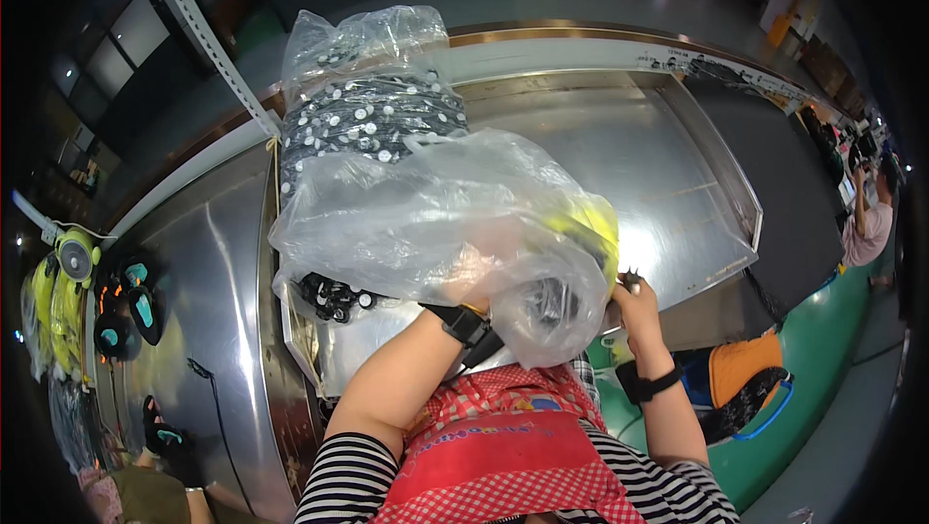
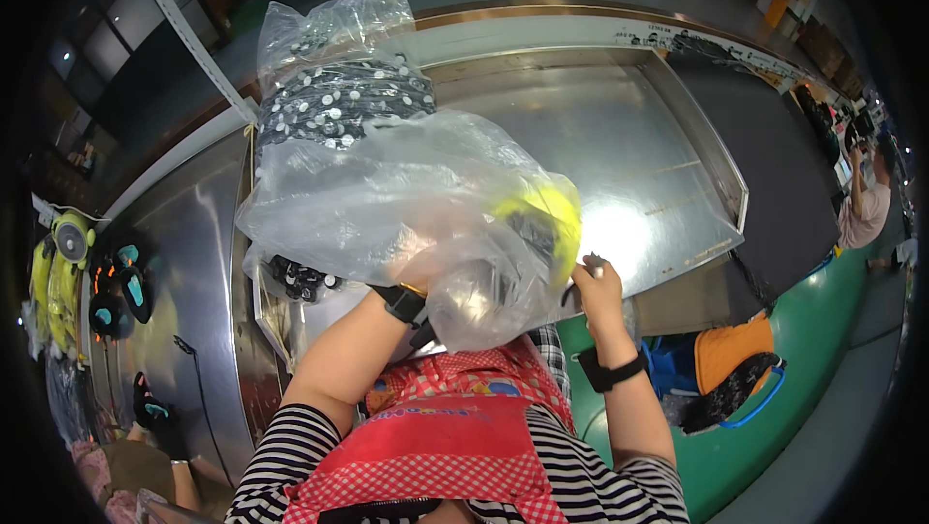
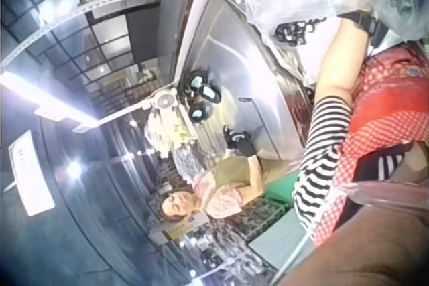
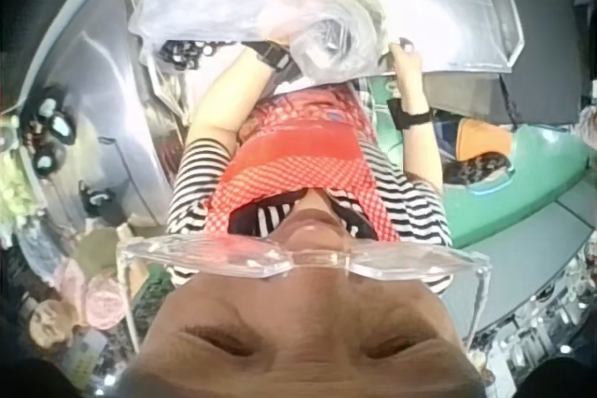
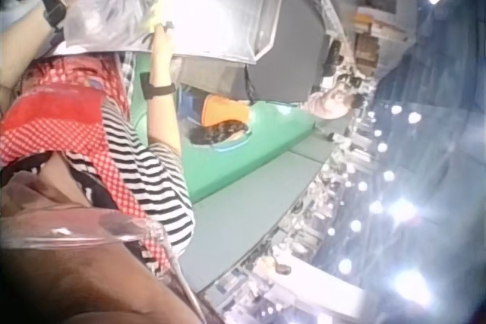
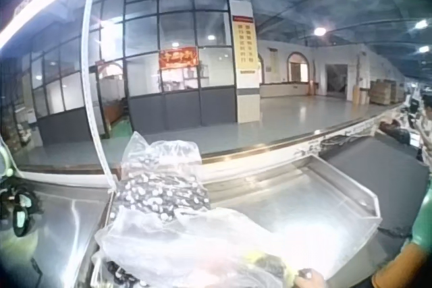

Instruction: Assembling shoe components by taking uppers and attachments from bags and joining them at a factory workstation.

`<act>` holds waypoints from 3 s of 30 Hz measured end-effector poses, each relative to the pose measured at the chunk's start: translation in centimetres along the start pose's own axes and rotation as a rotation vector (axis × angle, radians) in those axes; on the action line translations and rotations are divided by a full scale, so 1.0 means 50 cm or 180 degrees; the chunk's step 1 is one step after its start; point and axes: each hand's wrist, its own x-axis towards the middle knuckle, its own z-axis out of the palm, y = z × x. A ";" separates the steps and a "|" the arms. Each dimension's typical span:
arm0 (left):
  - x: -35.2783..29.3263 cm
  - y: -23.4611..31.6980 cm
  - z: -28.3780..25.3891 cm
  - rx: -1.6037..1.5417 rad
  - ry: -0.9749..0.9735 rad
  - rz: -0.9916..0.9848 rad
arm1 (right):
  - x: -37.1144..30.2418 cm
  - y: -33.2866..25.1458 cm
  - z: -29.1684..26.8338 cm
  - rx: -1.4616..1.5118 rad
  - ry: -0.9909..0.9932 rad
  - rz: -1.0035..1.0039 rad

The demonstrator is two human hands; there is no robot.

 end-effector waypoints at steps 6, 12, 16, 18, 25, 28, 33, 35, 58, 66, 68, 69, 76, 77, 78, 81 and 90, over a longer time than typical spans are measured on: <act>-0.040 -0.027 0.025 0.0127 0.0018 -0.0020 | -0.003 0.048 -0.027 0.1135 -0.1243 0.1136; -0.065 -0.025 0.026 0.0259 0.0057 -0.0130 | -0.048 -0.090 0.066 0.2407 -0.0976 0.0986; -0.029 -0.022 0.031 0.0304 0.0065 -0.0239 | -0.090 -0.160 0.082 0.3234 -0.0708 0.0867; -0.030 -0.018 0.030 0.0324 0.0058 -0.0289 | -0.103 -0.204 0.095 0.3641 -0.0563 0.0784; -0.044 -0.007 0.041 0.0433 0.0043 -0.0401 | -0.010 -0.087 -0.020 0.1641 -0.0887 0.0131; -0.058 -0.007 0.044 0.0483 0.0063 -0.0439 | -0.015 -0.102 -0.010 0.1103 -0.0841 0.0098; -0.061 0.008 0.046 0.0579 0.0091 -0.0482 | -0.008 -0.069 0.017 0.1923 -0.1088 0.0526; -0.059 0.019 0.043 0.0636 0.0145 -0.0476 | -0.009 -0.071 0.009 0.1726 -0.1088 0.0561; -0.129 0.064 0.058 0.1088 0.0044 -0.0905 | -0.055 -0.106 0.006 0.2329 -0.1890 0.0733; -0.228 -0.009 0.116 0.1245 -0.0010 -0.1120 | -0.095 -0.140 0.058 0.1729 -0.1709 0.0354; -0.262 0.012 0.108 0.1304 -0.0050 -0.1144 | -0.124 -0.199 0.031 0.1535 -0.1656 0.0014; -0.231 0.007 0.110 0.1331 -0.0070 -0.1140 | -0.100 -0.184 0.014 0.1458 -0.1330 0.0074; -0.234 0.084 0.068 0.1456 -0.0240 -0.1201 | -0.067 -0.429 -0.089 0.2904 -0.0473 -0.1738; -0.259 0.068 0.075 0.1478 -0.0247 -0.1216 | -0.055 -0.452 -0.094 0.2905 -0.0466 -0.1742; -0.292 0.066 0.073 0.1496 -0.0264 -0.1228 | -0.042 -0.473 -0.102 0.2944 -0.0629 -0.1961; -0.229 0.052 0.105 0.1557 -0.0220 -0.1260 | -0.007 -0.566 -0.073 0.3014 -0.0903 -0.2211; -0.221 0.137 0.129 0.1527 0.0655 -0.2277 | 0.056 -0.738 -0.056 0.2746 -0.0880 -0.3089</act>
